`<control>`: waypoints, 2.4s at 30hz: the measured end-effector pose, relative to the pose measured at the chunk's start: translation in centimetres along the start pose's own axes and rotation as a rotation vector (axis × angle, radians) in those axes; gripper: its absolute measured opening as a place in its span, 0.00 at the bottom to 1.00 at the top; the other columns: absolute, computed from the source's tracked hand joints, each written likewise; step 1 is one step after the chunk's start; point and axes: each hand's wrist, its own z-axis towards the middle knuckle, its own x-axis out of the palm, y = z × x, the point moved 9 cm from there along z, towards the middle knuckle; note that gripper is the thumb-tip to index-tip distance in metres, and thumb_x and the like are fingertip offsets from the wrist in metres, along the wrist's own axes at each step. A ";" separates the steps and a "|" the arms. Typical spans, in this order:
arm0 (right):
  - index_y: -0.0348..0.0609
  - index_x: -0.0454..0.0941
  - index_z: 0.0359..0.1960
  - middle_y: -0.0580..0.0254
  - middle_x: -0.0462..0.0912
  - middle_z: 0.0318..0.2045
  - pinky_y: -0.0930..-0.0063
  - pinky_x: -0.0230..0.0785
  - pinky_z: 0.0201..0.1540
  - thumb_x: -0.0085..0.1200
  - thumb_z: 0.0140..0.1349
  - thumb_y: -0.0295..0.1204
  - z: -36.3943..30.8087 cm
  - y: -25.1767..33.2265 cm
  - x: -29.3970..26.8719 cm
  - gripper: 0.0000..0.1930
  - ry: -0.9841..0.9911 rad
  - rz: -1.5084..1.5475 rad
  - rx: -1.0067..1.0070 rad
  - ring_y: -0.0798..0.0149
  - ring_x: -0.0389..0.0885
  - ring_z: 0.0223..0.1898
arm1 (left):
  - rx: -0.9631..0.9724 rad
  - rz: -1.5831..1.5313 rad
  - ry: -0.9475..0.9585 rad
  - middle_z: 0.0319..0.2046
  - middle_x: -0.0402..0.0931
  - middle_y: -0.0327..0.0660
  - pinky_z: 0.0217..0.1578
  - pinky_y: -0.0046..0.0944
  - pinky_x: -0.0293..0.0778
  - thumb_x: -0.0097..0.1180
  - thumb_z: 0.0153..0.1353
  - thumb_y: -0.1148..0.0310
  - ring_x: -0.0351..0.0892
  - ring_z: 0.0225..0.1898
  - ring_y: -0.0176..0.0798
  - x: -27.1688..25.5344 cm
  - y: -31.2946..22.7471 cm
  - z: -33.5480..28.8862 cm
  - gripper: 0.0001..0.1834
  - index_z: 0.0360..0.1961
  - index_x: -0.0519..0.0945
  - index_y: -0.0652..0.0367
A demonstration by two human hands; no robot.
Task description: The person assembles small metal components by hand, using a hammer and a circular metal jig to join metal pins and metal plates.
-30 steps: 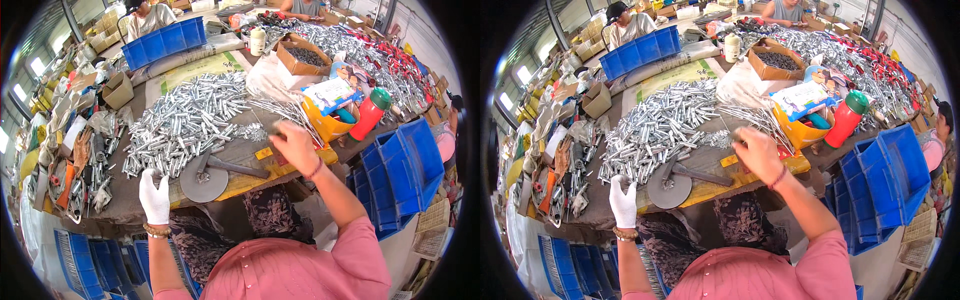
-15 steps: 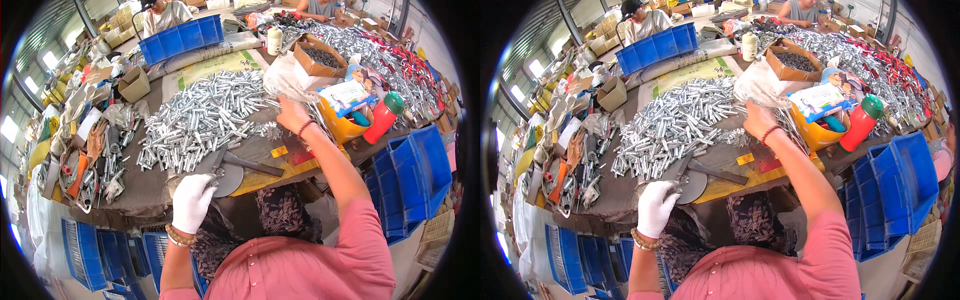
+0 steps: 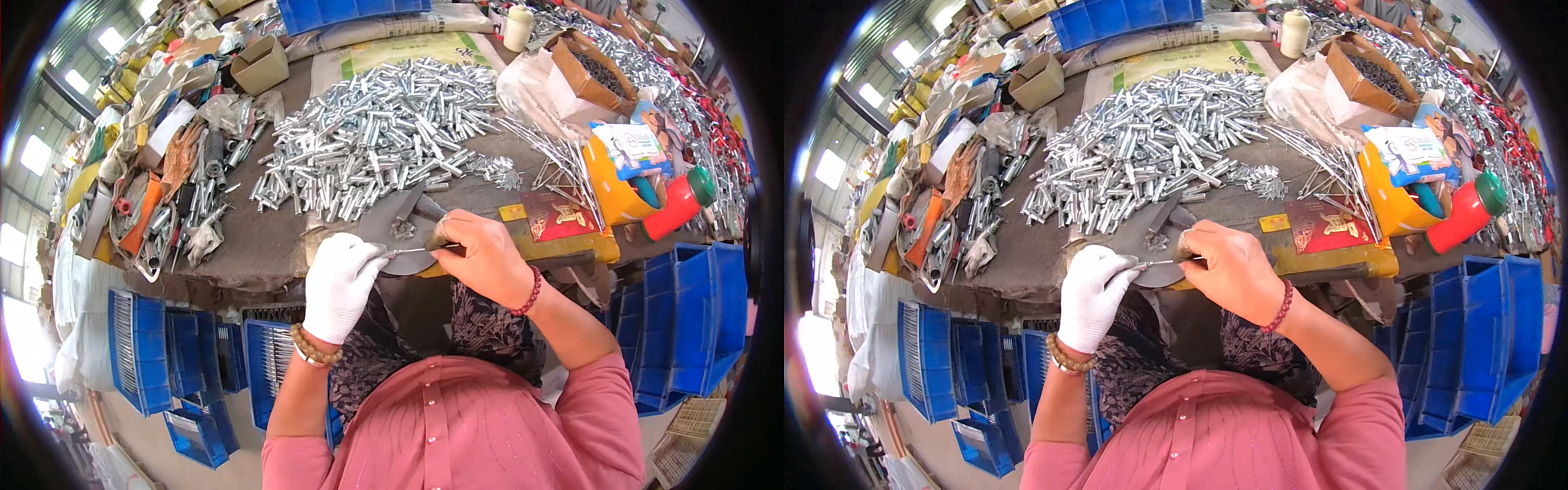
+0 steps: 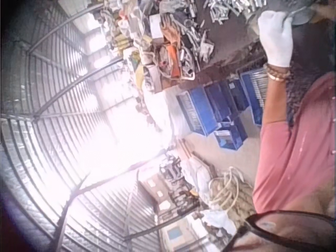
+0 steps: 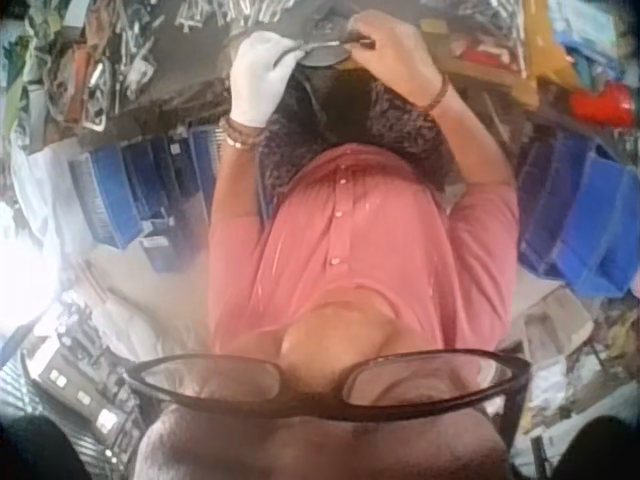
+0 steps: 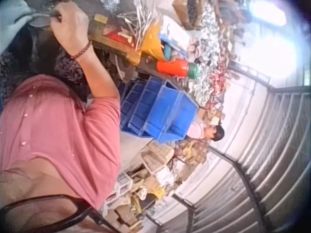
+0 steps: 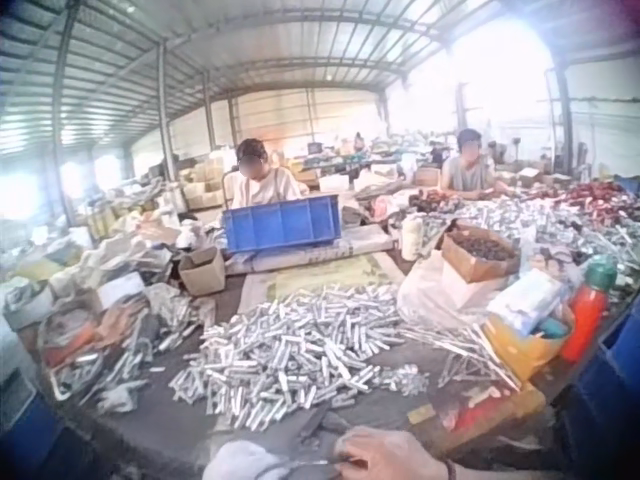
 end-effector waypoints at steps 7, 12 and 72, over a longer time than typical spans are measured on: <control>0.46 0.81 0.30 0.60 0.79 0.33 0.57 0.78 0.42 0.62 0.58 0.25 -0.1 2.5 0.3 0.02 -0.048 -0.408 -0.218 0.52 0.84 0.38 | -0.048 -0.078 -0.002 0.35 0.82 0.43 0.47 0.45 0.76 0.70 0.60 0.70 0.81 0.42 0.49 0.3 0.9 -0.4 0.08 0.40 0.89 0.58; 0.46 0.82 0.29 0.63 0.77 0.33 0.59 0.75 0.43 0.62 0.56 0.25 -0.1 2.7 0.0 0.02 -0.080 -0.506 -0.241 0.55 0.82 0.39 | -0.043 -0.041 -0.009 0.35 0.82 0.43 0.45 0.44 0.76 0.70 0.60 0.71 0.82 0.41 0.48 0.2 0.6 -0.1 0.07 0.39 0.90 0.59; 0.32 0.73 0.36 0.45 0.76 0.33 0.51 0.71 0.43 0.65 0.67 0.32 -0.8 -9.1 -10.9 0.15 -0.281 -0.407 0.168 0.39 0.78 0.39 | 0.050 -0.030 -0.093 0.36 0.80 0.45 0.42 0.42 0.77 0.71 0.57 0.78 0.81 0.39 0.48 0.3 0.5 -0.6 0.11 0.43 0.89 0.61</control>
